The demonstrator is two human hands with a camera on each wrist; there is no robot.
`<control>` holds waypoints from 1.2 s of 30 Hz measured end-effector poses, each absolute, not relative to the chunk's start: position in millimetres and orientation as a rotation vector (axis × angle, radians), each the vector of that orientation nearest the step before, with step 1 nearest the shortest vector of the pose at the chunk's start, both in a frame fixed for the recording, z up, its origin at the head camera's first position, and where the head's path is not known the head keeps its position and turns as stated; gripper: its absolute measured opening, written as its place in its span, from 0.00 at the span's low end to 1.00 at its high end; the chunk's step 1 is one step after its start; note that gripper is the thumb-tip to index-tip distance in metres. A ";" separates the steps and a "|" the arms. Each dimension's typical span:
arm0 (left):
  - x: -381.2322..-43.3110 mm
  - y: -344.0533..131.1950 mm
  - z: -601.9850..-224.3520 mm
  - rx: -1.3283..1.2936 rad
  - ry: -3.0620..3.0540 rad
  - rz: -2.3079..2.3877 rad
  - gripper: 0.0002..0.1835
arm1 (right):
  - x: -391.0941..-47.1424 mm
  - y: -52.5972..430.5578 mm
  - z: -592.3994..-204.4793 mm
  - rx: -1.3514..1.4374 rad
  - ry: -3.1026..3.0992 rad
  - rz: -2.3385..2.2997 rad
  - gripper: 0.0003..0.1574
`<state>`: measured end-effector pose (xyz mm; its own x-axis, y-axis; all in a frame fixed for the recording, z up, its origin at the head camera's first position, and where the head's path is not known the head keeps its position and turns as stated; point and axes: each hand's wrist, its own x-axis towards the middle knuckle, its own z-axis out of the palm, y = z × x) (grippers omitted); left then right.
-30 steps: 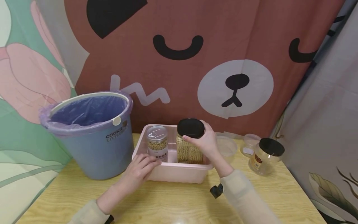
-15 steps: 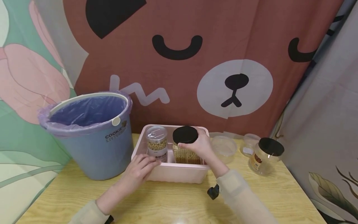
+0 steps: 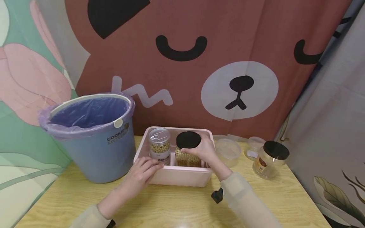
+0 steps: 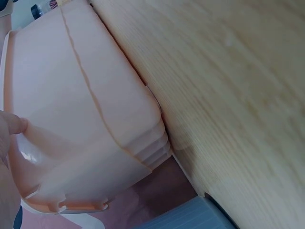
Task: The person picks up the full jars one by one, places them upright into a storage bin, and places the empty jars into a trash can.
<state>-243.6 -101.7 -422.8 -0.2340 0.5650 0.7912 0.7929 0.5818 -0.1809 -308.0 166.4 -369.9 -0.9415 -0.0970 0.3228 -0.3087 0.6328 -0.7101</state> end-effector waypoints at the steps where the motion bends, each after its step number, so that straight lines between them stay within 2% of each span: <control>1: -243.7 -101.5 -422.7 -1.091 -1.925 -0.323 0.14 | -307.8 167.2 -370.3 0.326 -2.611 1.190 0.53; 11: -242.7 -103.8 -424.2 -1.081 -1.917 -0.321 0.13 | -302.8 171.7 -369.0 0.340 -2.735 1.140 0.59; 20: -238.3 -106.3 -419.3 -1.105 -1.961 -0.280 0.20 | -295.7 173.6 -367.0 0.490 -2.678 1.105 0.64; 25: -232.4 -110.5 -404.9 -1.076 -1.958 -0.248 0.17 | -285.1 179.6 -362.2 0.529 -2.647 1.114 0.67; 29: -228.8 -119.5 -386.6 -0.996 -1.946 -0.202 0.15 | -273.7 191.1 -352.0 0.499 -2.652 1.142 0.64; 36: -229.5 -139.0 -350.4 -0.847 -1.862 -0.090 0.17 | -250.7 224.3 -329.7 0.447 -2.570 1.108 0.52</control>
<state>-229.5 -139.0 -350.4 -0.2095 0.5096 0.8345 0.5880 0.7475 -0.3089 -250.7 224.3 -329.7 -0.9047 -0.1612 0.3944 -0.3974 0.6530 -0.6447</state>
